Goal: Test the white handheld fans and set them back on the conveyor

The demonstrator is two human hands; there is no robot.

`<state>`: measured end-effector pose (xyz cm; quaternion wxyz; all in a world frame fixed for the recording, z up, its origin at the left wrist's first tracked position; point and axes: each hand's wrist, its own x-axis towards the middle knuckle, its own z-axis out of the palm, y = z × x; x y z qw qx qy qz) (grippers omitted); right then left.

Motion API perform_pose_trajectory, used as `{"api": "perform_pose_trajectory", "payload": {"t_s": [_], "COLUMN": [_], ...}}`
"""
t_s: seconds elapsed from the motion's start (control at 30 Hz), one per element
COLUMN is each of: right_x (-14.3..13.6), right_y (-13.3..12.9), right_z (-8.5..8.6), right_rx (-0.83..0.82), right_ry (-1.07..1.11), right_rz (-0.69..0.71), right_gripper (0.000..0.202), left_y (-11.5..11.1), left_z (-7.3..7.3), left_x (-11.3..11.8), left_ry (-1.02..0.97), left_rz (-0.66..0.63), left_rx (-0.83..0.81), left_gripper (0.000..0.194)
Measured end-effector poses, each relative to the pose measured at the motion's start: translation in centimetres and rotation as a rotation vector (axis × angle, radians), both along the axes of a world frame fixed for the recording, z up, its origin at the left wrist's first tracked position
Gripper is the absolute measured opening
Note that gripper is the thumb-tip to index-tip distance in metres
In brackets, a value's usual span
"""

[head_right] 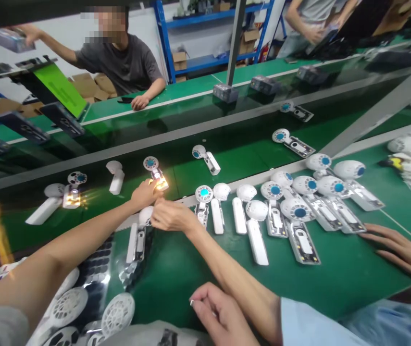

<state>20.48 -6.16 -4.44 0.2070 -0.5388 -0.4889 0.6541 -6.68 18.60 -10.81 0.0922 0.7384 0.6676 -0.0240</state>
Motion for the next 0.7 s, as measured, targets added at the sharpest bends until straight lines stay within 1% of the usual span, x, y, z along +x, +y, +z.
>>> {"api": "perform_pose_trajectory", "payload": {"t_s": [0.1, 0.17, 0.3, 0.4, 0.53, 0.7], "right_x": [0.8, 1.0, 1.2, 1.3, 1.3, 1.4], "right_y": [-0.3, -0.2, 0.2, 0.5, 0.7, 0.4], "right_z": [-0.2, -0.2, 0.2, 0.3, 0.4, 0.6], "right_rx": [0.002, 0.013, 0.015, 0.005, -0.010, -0.012], "right_ry": [0.031, 0.028, -0.014, -0.013, -0.005, -0.010], "right_rz": [0.062, 0.086, 0.078, 0.070, 0.051, 0.015], "right_gripper": [0.039, 0.041, 0.038, 0.037, 0.036, 0.035], "left_y": [0.1, 0.1, 0.4, 0.9, 1.3, 2.0], "left_z": [0.0, 0.1, 0.1, 0.2, 0.2, 0.1], "left_x": [0.1, 0.2, 0.6, 0.9, 1.5, 2.1], "left_ry": [0.084, 0.125, 0.173, 0.188, 0.187, 0.123], "left_rz": [-0.051, -0.076, -0.133, -0.170, -0.174, -0.145], "left_rx": [0.009, 0.024, 0.022, 0.009, -0.005, -0.040], "left_gripper": [0.061, 0.060, 0.058, 0.061, 0.060, 0.060]}}
